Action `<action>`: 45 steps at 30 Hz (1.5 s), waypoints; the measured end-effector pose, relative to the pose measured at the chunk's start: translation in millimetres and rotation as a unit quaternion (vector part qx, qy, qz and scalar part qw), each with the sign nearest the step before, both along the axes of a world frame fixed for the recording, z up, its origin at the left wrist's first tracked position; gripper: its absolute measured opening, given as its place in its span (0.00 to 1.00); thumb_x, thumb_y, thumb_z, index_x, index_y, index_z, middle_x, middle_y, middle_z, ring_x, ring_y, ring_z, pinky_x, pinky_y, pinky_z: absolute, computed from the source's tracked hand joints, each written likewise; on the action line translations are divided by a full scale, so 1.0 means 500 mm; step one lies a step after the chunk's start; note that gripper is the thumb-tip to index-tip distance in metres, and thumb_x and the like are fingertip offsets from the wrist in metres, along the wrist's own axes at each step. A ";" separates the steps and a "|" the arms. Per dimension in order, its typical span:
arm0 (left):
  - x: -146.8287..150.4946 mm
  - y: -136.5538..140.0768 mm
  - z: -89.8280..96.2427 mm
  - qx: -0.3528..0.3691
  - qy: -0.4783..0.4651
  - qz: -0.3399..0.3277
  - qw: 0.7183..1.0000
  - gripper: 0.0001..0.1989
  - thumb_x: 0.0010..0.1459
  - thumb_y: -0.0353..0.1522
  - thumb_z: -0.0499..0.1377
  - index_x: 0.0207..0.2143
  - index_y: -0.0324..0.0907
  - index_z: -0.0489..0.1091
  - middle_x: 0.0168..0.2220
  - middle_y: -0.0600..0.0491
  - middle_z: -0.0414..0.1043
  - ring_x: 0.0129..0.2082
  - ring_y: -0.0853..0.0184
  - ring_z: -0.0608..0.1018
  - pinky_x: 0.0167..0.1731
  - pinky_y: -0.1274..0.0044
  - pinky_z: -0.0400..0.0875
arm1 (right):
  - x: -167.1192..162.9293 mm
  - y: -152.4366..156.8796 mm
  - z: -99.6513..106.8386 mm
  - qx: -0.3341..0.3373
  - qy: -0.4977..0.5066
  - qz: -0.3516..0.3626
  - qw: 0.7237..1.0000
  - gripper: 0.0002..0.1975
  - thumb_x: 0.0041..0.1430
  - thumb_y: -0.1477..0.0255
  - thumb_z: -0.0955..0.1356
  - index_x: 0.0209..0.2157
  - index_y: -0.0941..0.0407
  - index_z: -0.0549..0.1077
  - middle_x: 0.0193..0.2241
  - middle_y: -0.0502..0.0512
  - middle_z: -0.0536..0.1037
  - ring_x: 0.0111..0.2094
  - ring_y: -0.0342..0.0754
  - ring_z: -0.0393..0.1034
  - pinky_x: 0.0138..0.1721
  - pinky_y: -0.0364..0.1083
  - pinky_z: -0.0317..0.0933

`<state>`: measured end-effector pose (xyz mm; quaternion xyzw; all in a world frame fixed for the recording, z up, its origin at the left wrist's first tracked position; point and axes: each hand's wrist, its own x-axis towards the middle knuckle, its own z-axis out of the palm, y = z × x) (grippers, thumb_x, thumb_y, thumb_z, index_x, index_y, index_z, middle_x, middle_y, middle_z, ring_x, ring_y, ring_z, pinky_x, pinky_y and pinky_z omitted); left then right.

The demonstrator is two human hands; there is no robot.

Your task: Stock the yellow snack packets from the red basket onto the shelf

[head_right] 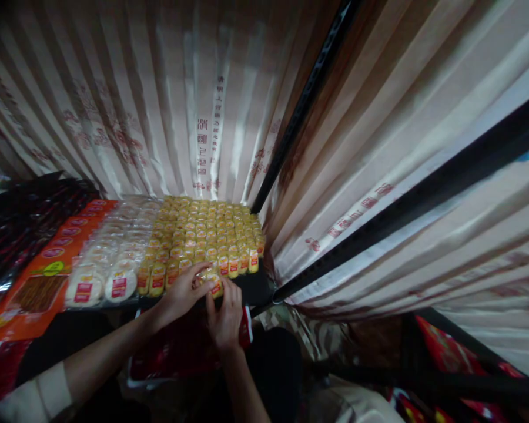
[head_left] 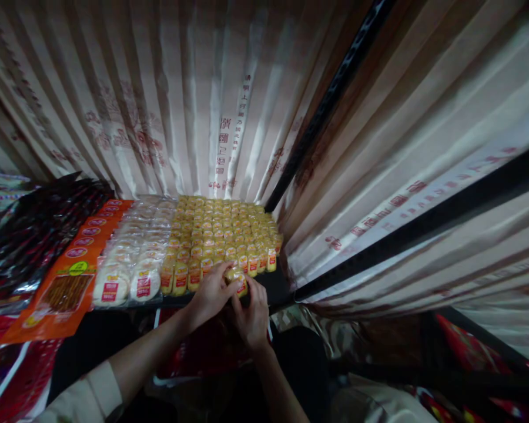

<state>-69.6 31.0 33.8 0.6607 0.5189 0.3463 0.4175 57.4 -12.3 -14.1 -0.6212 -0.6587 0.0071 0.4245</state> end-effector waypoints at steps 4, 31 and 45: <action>0.020 0.031 0.023 -0.019 0.047 0.012 0.999 0.17 0.54 0.34 0.55 0.46 0.39 0.69 0.34 0.52 0.73 0.25 0.72 0.71 0.29 0.79 0.68 | 0.025 0.002 0.010 -0.012 -0.006 0.057 0.998 0.24 0.60 0.64 0.63 0.55 0.58 0.61 0.49 0.63 0.71 0.51 0.52 0.64 0.51 0.55 0.61; 0.306 0.231 0.046 0.117 0.091 -0.095 0.984 0.09 0.55 0.30 0.57 0.40 0.39 0.69 0.40 0.49 0.71 0.39 0.67 0.74 0.43 0.75 0.68 | 0.140 0.127 -0.110 -0.027 0.017 -0.105 0.994 0.26 0.65 0.64 0.54 0.57 0.64 0.62 0.58 0.68 0.63 0.60 0.55 0.52 0.57 0.59 0.53; 0.332 0.250 0.008 0.147 0.234 -0.183 0.944 0.09 0.58 0.29 0.53 0.41 0.38 0.69 0.43 0.48 0.68 0.37 0.69 0.73 0.38 0.78 0.69 | 0.123 0.122 -0.090 -0.028 -0.007 -0.136 0.990 0.22 0.63 0.63 0.56 0.50 0.61 0.69 0.54 0.69 0.62 0.56 0.59 0.54 0.51 0.60 0.58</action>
